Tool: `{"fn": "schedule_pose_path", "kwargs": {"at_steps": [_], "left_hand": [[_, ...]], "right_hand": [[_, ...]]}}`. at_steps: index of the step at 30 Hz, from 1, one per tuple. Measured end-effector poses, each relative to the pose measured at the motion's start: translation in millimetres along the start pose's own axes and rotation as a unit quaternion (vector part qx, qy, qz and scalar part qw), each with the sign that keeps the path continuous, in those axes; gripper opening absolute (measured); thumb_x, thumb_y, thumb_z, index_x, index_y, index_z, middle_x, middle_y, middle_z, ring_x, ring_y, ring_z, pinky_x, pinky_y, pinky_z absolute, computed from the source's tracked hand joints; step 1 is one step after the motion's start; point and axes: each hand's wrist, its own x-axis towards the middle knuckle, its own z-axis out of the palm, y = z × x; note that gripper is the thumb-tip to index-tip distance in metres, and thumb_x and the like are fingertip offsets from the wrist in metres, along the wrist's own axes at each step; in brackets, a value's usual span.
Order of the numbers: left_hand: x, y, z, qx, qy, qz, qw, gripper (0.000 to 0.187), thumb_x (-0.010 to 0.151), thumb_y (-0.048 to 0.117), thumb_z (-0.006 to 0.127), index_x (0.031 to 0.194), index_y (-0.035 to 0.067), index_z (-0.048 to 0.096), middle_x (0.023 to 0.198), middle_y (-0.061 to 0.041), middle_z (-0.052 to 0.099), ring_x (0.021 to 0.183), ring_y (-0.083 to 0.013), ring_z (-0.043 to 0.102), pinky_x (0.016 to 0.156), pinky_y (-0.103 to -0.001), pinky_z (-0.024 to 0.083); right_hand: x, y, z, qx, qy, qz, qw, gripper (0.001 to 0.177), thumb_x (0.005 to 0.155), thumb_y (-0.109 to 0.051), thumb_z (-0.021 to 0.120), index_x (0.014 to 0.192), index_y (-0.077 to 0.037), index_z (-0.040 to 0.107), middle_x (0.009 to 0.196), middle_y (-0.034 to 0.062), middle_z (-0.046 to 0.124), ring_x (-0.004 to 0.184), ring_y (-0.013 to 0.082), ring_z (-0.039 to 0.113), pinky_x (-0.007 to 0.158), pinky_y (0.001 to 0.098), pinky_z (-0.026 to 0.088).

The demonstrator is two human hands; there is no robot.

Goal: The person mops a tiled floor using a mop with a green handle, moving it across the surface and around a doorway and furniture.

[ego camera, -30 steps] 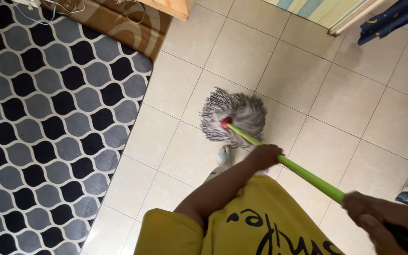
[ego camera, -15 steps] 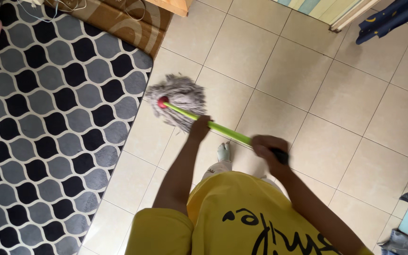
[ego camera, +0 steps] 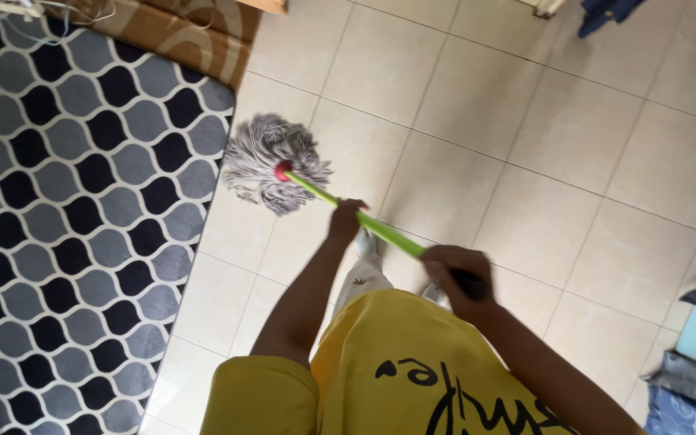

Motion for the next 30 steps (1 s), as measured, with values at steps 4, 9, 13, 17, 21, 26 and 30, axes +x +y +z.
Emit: {"fn": "schedule_pose_path", "kwargs": {"at_steps": [4, 9, 13, 17, 21, 26, 30], "left_hand": [[-15, 96, 74, -0.082, -0.032, -0.017, 0.996, 0.017, 0.086, 0.005, 0.07, 0.097, 0.017, 0.072, 0.094, -0.006, 0.073, 0.096, -0.0294, 0.07, 0.112, -0.047, 0.044], [-43, 239, 137, -0.121, -0.075, 0.042, 0.989, 0.016, 0.088, 0.004, 0.067, 0.1, 0.013, 0.07, 0.09, -0.007, 0.075, 0.089, -0.0309, 0.072, 0.114, -0.054, 0.041], [-84, 336, 174, -0.188, -0.145, 0.044, 0.97, 0.008, 0.091, 0.012, 0.066, 0.098, 0.01, 0.069, 0.092, -0.01, 0.072, 0.096, -0.0364, 0.067, 0.1, -0.047, 0.051], [-109, 391, 220, -0.194, -0.238, 0.108, 0.946, 0.024, 0.102, 0.025, 0.063, 0.086, 0.008, 0.065, 0.087, -0.01, 0.07, 0.09, -0.0333, 0.07, 0.1, -0.049, 0.052], [-116, 417, 246, -0.142, -0.307, 0.182, 0.923, 0.027, 0.1, 0.03, 0.059, 0.086, 0.008, 0.065, 0.086, -0.009, 0.071, 0.091, -0.0312, 0.07, 0.08, -0.046, 0.058], [-129, 430, 249, -0.096, -0.297, 0.217, 0.925, 0.019, 0.098, 0.026, 0.06, 0.088, 0.012, 0.069, 0.085, -0.007, 0.072, 0.088, -0.0284, 0.071, 0.079, -0.046, 0.058], [-124, 402, 241, -0.037, -0.268, 0.209, 0.94, 0.01, 0.089, 0.022, 0.064, 0.086, 0.016, 0.073, 0.085, -0.005, 0.073, 0.086, -0.0256, 0.072, 0.078, -0.044, 0.059]], "right_hand": [[-65, -30, -74, -0.036, 0.062, -0.009, 0.997, 0.015, 0.093, 0.001, 0.065, 0.104, 0.003, 0.075, 0.085, 0.0088, 0.076, 0.07, 0.0093, 0.065, 0.062, 0.0244, 0.055], [-148, -92, -140, -0.066, 0.135, 0.041, 0.988, 0.014, 0.092, 0.002, 0.066, 0.102, 0.003, 0.075, 0.075, 0.0069, 0.072, 0.066, 0.0097, 0.063, 0.059, 0.0238, 0.052], [-204, -135, -156, -0.149, 0.145, 0.073, 0.975, 0.007, 0.088, 0.003, 0.067, 0.081, 0.004, 0.066, 0.078, 0.0085, 0.071, 0.063, 0.0097, 0.062, 0.06, 0.0242, 0.052], [-237, -138, -155, -0.169, 0.143, 0.121, 0.968, 0.008, 0.082, 0.004, 0.067, 0.075, 0.005, 0.064, 0.072, 0.0094, 0.063, 0.058, 0.013, 0.06, 0.055, 0.0264, 0.047], [-269, -124, -165, -0.214, 0.132, 0.179, 0.951, 0.008, 0.077, 0.005, 0.067, 0.07, 0.006, 0.063, 0.072, 0.01, 0.066, 0.049, 0.017, 0.057, 0.049, 0.0289, 0.047], [-331, -98, -202, -0.133, 0.201, -0.008, 0.97, 0.008, 0.084, 0.002, 0.065, 0.077, 0.0, 0.064, 0.074, 0.0095, 0.068, 0.066, 0.0202, 0.067, 0.077, 0.0338, 0.056], [-348, -73, -215, -0.015, 0.216, -0.041, 0.975, 0.012, 0.086, 0.005, 0.063, 0.074, 0.0, 0.064, 0.07, 0.0096, 0.066, 0.069, 0.0254, 0.065, 0.084, 0.0402, 0.057]]}}
